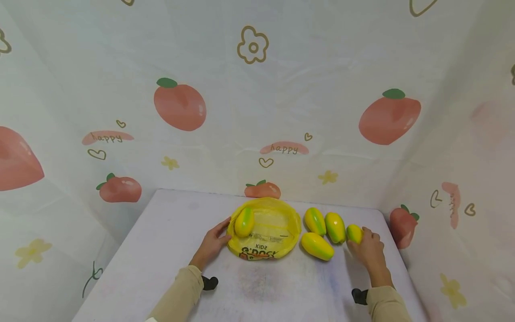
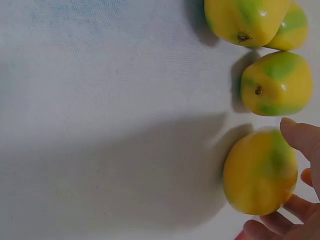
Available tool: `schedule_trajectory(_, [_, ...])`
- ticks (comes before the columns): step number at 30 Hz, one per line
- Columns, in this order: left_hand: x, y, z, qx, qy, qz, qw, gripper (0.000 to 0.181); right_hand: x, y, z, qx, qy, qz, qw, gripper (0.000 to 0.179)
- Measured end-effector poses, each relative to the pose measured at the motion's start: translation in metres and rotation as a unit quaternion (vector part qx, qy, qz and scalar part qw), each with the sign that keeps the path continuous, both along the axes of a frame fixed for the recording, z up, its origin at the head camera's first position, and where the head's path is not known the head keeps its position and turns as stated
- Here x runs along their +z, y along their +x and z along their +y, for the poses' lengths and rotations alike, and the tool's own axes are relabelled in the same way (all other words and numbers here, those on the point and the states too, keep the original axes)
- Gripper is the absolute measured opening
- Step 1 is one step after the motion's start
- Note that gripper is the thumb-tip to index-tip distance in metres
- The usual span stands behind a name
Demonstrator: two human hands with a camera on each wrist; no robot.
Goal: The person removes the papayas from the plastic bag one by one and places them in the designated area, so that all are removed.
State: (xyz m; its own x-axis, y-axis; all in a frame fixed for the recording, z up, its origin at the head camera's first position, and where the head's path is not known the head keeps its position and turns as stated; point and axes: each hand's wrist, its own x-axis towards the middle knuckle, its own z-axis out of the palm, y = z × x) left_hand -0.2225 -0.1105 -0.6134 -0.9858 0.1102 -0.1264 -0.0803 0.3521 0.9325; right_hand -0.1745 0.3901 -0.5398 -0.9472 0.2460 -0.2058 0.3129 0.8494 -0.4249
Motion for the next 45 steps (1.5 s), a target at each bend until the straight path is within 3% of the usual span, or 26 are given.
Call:
schedule_trajectory(12, [-0.001, 0.0, -0.003, -0.003, 0.003, -0.006, 1.0, 0.061, 0.005, -0.004, -0.004, 0.01, 0.027, 0.02, 0.9994, 0.082])
schedule_trajectory(26, [-0.003, -0.001, -0.003, -0.005, -0.001, -0.004, 1.0, 0.061, 0.03, -0.014, -0.03, 0.036, 0.06, 0.014, 0.9974, 0.091])
schedule_trajectory(35, [-0.004, -0.003, -0.004, -0.004, 0.005, -0.01, 0.9999, 0.061, 0.037, -0.015, -0.048, 0.09, 0.087, 0.077, 0.9892, 0.094])
schedule_trajectory(45, [-0.004, -0.003, -0.003, -0.008, 0.018, -0.012, 0.9997, 0.062, 0.045, -0.015, -0.074, 0.129, 0.096, 0.09, 0.9829, 0.095])
